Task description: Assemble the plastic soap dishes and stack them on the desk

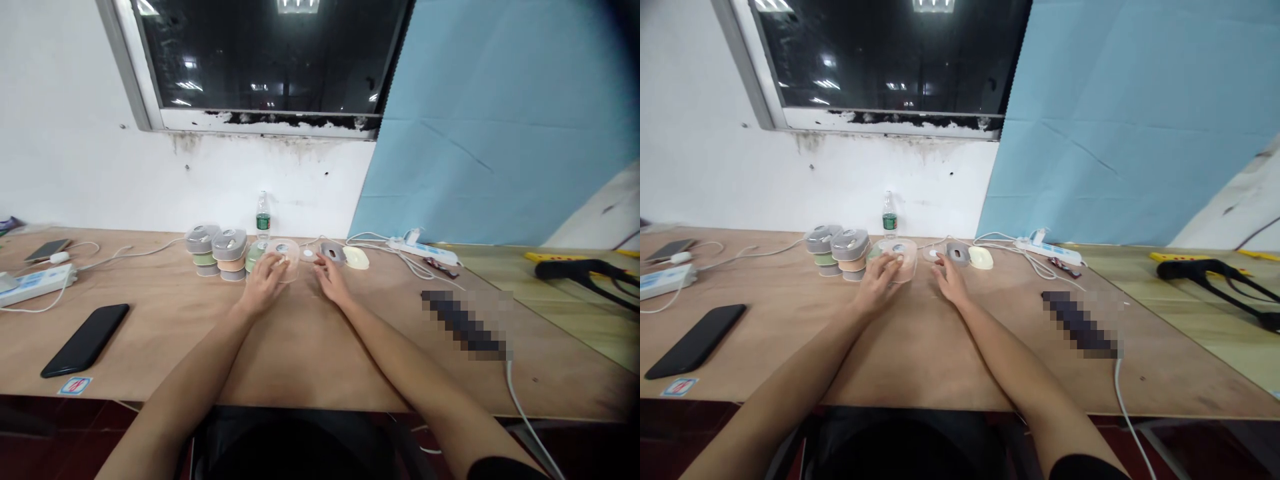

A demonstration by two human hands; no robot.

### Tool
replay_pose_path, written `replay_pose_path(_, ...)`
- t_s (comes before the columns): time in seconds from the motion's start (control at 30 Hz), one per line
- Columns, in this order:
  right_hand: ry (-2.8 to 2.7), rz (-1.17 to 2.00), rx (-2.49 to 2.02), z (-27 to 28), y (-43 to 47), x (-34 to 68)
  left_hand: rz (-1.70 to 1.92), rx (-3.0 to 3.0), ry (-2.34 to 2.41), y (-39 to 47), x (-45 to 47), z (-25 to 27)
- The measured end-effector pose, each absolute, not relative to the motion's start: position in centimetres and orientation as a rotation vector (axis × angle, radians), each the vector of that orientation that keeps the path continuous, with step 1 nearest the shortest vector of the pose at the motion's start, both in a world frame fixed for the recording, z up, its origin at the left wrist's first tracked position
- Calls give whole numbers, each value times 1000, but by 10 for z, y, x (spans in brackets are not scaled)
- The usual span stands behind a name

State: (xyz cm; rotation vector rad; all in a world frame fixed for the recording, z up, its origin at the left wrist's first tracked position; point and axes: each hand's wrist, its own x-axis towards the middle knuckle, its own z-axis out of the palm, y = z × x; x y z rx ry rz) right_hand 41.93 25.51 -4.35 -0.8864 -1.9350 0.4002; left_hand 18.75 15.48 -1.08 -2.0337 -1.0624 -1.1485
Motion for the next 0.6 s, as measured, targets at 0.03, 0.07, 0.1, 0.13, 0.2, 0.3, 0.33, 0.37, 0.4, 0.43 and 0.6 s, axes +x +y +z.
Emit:
replay_pose_path(0.03, -1882, 494, -876, -43, 255, 420, -1132, -2098, -1002, 152, 195, -12)
replay_pose_path(0.07, -1854, 587, -860, -43, 256, 422, -1107, -2166, -957, 150, 203, -14)
replay_pose_path(0.1, -1854, 676, -847, -43, 257, 423, -1075, -2237, -930, 149, 211, -17)
replay_pose_path(0.13, -1877, 759, -839, -44, 258, 425, -1033, -2316, -914, 148, 217, -19)
replay_pose_path(0.2, -1937, 902, -837, -46, 262, 428, -942, -2459, -913, 147, 226, -24)
replay_pose_path(0.3, -1954, 1012, -846, -52, 267, 428, -887, -2577, -974, 149, 230, -30)
replay_pose_path(0.33, -1951, 1022, -842, -53, 268, 428, -893, -2597, -997, 150, 229, -32)
replay_pose_path(0.37, -1952, 1025, -840, -55, 269, 427, -900, -2616, -1016, 151, 228, -33)
replay_pose_path(0.4, -1953, 1022, -842, -56, 269, 426, -905, -2637, -1032, 152, 227, -34)
replay_pose_path(0.43, -1949, 1013, -850, -56, 269, 425, -907, -2661, -1049, 152, 226, -35)
replay_pose_path(0.6, -1796, 959, -879, -47, 264, 422, -957, -2741, -1196, 149, 223, -33)
